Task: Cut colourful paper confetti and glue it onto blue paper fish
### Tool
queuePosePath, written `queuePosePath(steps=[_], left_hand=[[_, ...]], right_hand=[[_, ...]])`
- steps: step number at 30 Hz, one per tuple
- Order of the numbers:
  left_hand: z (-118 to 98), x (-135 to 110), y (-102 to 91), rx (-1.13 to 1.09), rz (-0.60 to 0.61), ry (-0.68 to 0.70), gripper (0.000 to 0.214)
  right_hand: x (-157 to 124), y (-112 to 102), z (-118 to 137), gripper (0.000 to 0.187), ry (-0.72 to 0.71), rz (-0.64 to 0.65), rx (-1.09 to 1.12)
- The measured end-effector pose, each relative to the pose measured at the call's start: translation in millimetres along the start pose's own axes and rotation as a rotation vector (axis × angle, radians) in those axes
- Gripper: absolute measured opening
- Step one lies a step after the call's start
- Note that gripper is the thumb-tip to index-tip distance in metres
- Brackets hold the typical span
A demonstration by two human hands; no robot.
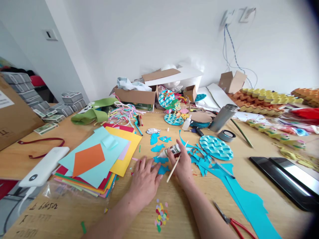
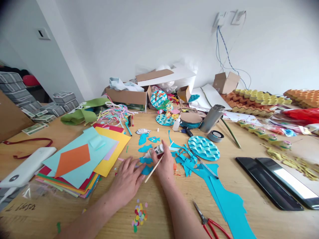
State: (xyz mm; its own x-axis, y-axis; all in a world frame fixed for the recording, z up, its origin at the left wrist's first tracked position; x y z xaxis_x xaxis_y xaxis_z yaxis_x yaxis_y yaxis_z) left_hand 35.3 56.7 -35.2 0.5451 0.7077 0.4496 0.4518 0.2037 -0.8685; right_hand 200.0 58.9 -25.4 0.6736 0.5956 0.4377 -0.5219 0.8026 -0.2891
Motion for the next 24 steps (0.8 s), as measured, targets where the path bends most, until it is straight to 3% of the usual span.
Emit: queuePosePath(steps=[10,17,24], left_hand=[[-0.7,0.8,-1.8,-0.006,-0.004,0.000,0.038],[-0.4,-0.5,-0.5,-0.012,-0.008,0.005,0.038],[-1.0,1.1,-1.4,-0.016,0.012,-0.001,0.037]], right_hand=[[-1.0,-0.1,-1.1,0.060,0.016,0.001,0.002],[2.6,-1.9,-10.0,0.071,0.237,-0.031,0.172],[7.1,-5.4,-14.5,0.072,0.325,-0.063,0.283]])
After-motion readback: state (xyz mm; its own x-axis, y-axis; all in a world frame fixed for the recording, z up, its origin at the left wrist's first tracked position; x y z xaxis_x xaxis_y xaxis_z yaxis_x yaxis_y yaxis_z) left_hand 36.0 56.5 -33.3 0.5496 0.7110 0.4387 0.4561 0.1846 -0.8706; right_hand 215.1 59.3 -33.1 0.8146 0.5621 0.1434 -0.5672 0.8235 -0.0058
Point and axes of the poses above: each hand's wrist, its own x-axis towards the middle knuckle, its own y-axis out of the palm, z = x × y, the point moved 7 cm from there along x, towards the middle knuckle, and after that the axes turned 13 degrees about -z, right-handed, at the moved point
